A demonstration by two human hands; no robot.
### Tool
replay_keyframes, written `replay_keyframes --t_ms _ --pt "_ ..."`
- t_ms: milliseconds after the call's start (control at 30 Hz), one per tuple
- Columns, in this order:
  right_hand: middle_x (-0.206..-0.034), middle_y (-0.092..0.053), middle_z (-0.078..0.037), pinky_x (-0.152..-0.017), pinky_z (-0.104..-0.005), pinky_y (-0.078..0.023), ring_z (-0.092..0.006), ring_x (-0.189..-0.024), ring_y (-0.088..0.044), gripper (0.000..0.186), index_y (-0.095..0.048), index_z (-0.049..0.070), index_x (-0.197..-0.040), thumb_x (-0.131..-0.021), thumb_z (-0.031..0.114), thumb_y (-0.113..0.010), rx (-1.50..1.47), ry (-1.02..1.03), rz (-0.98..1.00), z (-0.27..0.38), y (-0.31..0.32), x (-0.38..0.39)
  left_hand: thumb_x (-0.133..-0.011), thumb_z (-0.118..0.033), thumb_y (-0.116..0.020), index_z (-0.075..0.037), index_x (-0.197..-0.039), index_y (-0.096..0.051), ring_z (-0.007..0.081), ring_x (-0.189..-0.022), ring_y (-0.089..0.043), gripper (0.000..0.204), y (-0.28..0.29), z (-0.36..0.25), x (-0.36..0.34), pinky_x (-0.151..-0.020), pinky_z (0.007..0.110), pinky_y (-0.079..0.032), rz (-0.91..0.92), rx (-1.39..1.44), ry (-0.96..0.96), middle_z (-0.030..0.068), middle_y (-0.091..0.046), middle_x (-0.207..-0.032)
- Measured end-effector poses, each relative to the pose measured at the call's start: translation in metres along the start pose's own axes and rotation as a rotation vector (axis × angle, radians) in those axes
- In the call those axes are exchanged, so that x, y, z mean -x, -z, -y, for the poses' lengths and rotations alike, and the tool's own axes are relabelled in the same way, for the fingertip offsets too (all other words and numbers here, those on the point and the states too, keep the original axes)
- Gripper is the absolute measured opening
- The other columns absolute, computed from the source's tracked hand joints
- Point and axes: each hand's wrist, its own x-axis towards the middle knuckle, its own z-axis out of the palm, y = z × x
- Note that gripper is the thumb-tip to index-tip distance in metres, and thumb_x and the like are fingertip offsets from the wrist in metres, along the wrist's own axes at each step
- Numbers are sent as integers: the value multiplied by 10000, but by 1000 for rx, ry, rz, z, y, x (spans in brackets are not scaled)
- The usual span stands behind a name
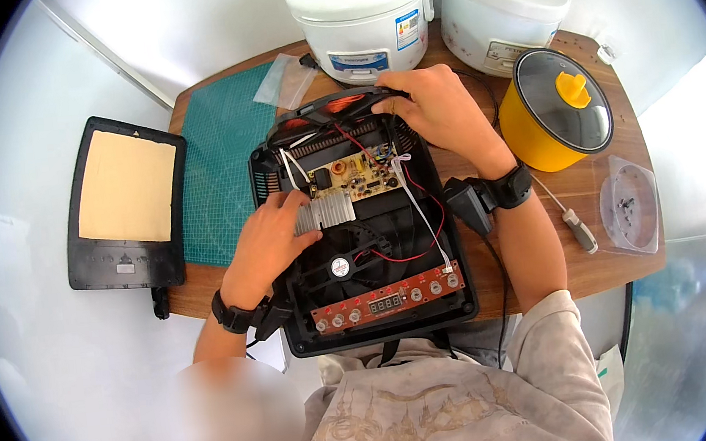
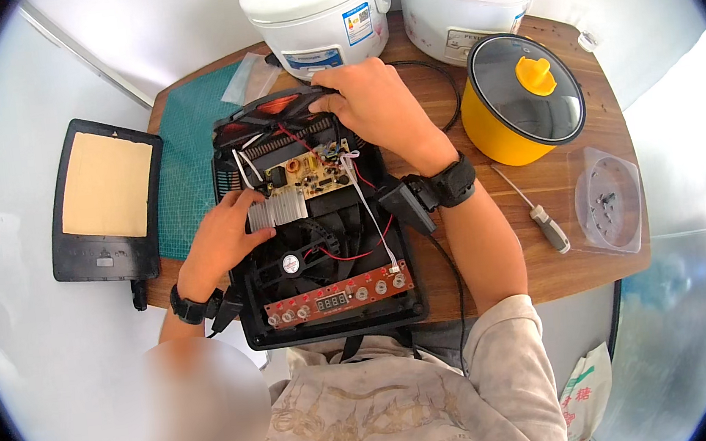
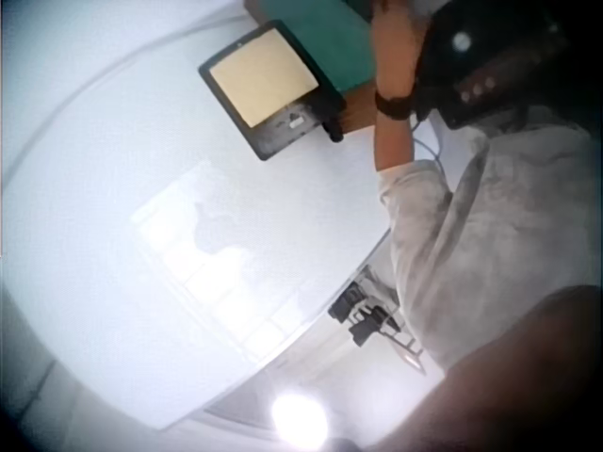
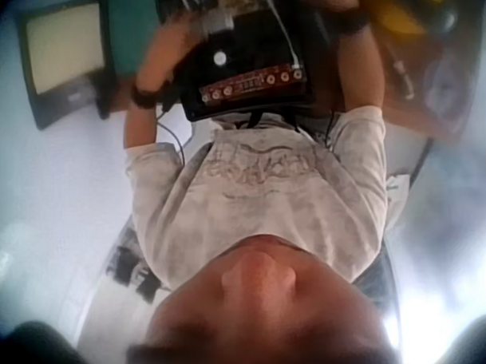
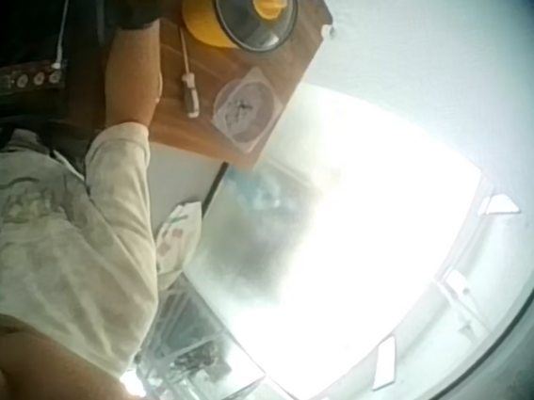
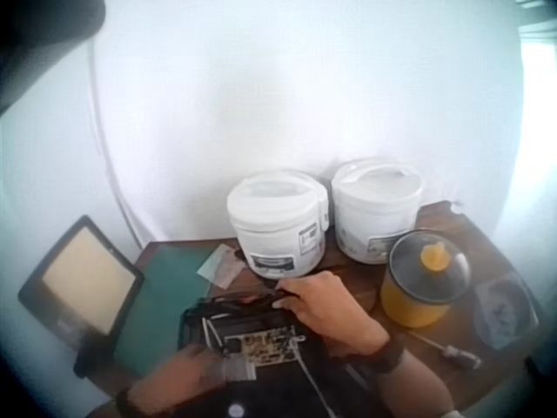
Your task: The person is repairing an electronic device, likely a heater, by manipulating internal components and wiring. They use a screwdriver to adjust parts on the circuit board and handle wires connected to a large orange coil.
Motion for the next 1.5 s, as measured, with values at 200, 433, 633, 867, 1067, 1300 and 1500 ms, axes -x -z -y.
replay_keyframes --t_ms 200,433,633,867,1067,1300,1500 --pt "-797 -673 -234 -715 -491 -544 -451 -797 -656 208 -740 18 -1000 -863 173 -761 8 -5 -5 0 -3 1 -793 -163 -810 -61 -1239 -518 424 -981 -669 543 -6 11 -1 -821 479 -544 40 28 -29 191 -651 -1093" --pt "-803 -680 -233 -716 -492 -550 -443 -795 -665 212 -746 26 -1003 -870 191 -758 33 -23 -9 -1 -3 1 -771 -168 -777 -71 -1231 -562 392 -944 -653 517 1 12 -4 -806 466 -549 21 100 -46 176 -606 -1071" --pt "-804 -684 -228 -716 -491 -551 -445 -795 -663 217 -744 22 -1008 -873 191 -755 41 -19 -10 -1 -1 2 -750 -144 -779 -50 -1206 -610 359 -923 -610 495 9 15 -1 -821 409 -524 -3 201 -43 145 -588 -1094" --pt "-808 -680 -235 -715 -488 -546 -445 -794 -661 225 -743 16 -1013 -866 185 -764 35 -28 -4 0 0 2 -754 -142 -803 -44 -1186 -588 357 -959 -602 493 13 16 2 -837 413 -518 -45 228 -79 144 -574 -1098" --pt "-798 -675 -232 -705 -483 -538 -441 -783 -660 221 -743 13 -1012 -859 170 -770 0 -18 -42 1 5 3 -754 -146 -819 -26 -1170 -591 336 -989 -603 489 15 16 6 -861 407 -517 -51 232 -33 137 -554 -1102" --pt "-778 -675 -219 -700 -479 -537 -433 -772 -660 210 -741 29 -1004 -866 185 -762 23 17 -62 9 18 3 -731 -113 -843 -27 -1184 -615 324 -1016 -594 514 14 17 17 -891 397 -505 -149 227 -61 128 -537 -1111" --pt "-749 -661 -219 -663 -464 -526 -433 -736 -649 196 -735 29 -993 -862 172 -764 -1 22 -46 21 26 2 -703 -67 -877 -49 -1183 -626 335 -1058 -594 542 7 24 31 -917 418 -509 -284 204 -57 133 -528 -1155"
